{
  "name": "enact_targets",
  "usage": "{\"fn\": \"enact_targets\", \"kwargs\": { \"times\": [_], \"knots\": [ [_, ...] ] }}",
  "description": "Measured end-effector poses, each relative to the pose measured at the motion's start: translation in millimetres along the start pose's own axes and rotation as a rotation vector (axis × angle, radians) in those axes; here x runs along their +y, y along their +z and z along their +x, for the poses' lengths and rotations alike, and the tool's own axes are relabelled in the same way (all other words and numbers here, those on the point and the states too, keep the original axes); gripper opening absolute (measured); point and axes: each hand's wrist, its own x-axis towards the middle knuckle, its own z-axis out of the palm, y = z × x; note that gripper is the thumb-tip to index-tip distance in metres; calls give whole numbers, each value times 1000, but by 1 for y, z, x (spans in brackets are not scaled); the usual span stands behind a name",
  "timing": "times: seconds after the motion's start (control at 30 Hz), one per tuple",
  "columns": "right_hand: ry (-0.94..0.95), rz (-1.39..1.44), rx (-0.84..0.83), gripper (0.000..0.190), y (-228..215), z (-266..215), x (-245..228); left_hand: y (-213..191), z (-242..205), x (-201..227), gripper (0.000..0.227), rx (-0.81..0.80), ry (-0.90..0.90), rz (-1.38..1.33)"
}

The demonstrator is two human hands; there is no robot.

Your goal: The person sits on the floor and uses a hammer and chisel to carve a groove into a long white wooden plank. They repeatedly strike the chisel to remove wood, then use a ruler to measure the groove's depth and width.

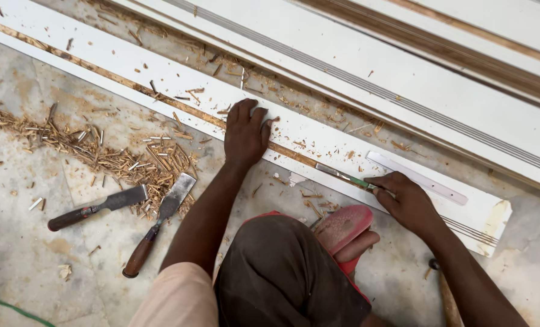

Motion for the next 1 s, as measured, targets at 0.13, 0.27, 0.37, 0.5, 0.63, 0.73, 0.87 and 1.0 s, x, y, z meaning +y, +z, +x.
{"fn": "enact_targets", "kwargs": {
  "times": [0.13, 0.27, 0.37, 0.5, 0.63, 0.73, 0.87, 1.0],
  "knots": [
    [-115, -258, 144, 29, 6, -22, -12, -7, 13, -10, 23, -199, 7, 17],
    [-175, -346, 178, 27, 8, -28, -11, -15, 31, -22, 26, -245, 43, 16],
    [-246, -316, 203, 32, 10, -24, -10, -10, 28, -19, 33, -76, 113, 39],
    [-334, -304, 214, 41, 24, 12, -23, -4, 26, -27, 35, -86, 38, 37],
    [-344, -239, 156, 40, 23, 34, -32, -5, 26, -27, 36, -89, 31, -1],
    [-356, -230, 191, 35, 19, 20, -24, -3, 25, -28, 35, -91, 21, 31],
    [-343, -223, 179, 37, 29, 23, -23, -2, 18, -28, 37, -118, 6, 4],
    [-449, -281, 136, 40, 30, 64, -44, -6, 28, -27, 37, -117, -8, -3]
  ]
}}
